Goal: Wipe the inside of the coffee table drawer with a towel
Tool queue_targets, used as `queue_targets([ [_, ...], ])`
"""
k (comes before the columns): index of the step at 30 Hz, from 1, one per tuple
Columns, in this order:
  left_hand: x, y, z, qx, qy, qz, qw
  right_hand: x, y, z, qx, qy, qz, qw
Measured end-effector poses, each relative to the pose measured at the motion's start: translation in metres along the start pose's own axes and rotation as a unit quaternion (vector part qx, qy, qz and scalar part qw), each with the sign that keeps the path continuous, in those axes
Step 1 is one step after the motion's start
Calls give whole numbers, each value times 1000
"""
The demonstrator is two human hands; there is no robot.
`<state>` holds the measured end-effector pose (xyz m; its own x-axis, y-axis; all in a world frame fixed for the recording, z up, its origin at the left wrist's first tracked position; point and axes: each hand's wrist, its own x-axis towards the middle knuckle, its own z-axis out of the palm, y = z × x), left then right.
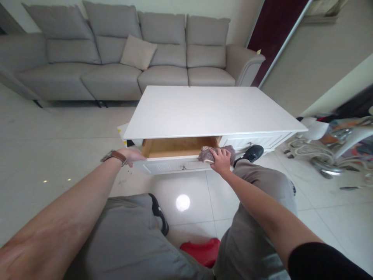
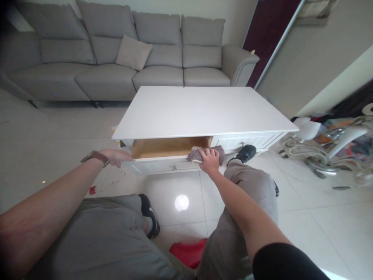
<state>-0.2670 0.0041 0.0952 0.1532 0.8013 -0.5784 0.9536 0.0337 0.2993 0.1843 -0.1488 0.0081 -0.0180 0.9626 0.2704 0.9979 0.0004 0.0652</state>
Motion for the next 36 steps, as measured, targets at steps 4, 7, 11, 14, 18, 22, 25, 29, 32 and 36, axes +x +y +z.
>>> queue_targets([
  [4, -4, 2, 0, -34, -84, -54, 994, 6, -10, 9, 12, 39, 41, 998],
  [7, -6, 0, -1, -47, -77, -44, 995, 15, -16, 12, 17, 55, 70, 996],
  [11, -11, 0, -1, -53, -59, -38, 996, 24, -21, 12, 3, 43, 79, 996],
  [14, -12, 2, 1, -54, -50, -47, 996, 24, -22, 13, 17, 51, 82, 995],
  [18, -9, 5, 1, -43, -52, -45, 997, 22, -24, 16, 29, 72, 93, 993],
  [22, -5, 6, 2, -31, -46, -38, 998, 23, -29, 17, 22, 59, 102, 993],
  [25, -2, 5, 3, -34, -37, -39, 998, 24, -33, 18, 17, 42, 112, 993],
  [29, -1, 5, 2, -23, -35, -23, 999, 23, -34, 21, 25, 44, 115, 992],
  [32, -3, 7, 2, -20, -34, -27, 999, 22, -34, 22, 46, 64, 109, 991],
  [36, -6, 11, 1, -26, -32, -58, 997, 21, -34, 21, 56, 76, 107, 990],
])
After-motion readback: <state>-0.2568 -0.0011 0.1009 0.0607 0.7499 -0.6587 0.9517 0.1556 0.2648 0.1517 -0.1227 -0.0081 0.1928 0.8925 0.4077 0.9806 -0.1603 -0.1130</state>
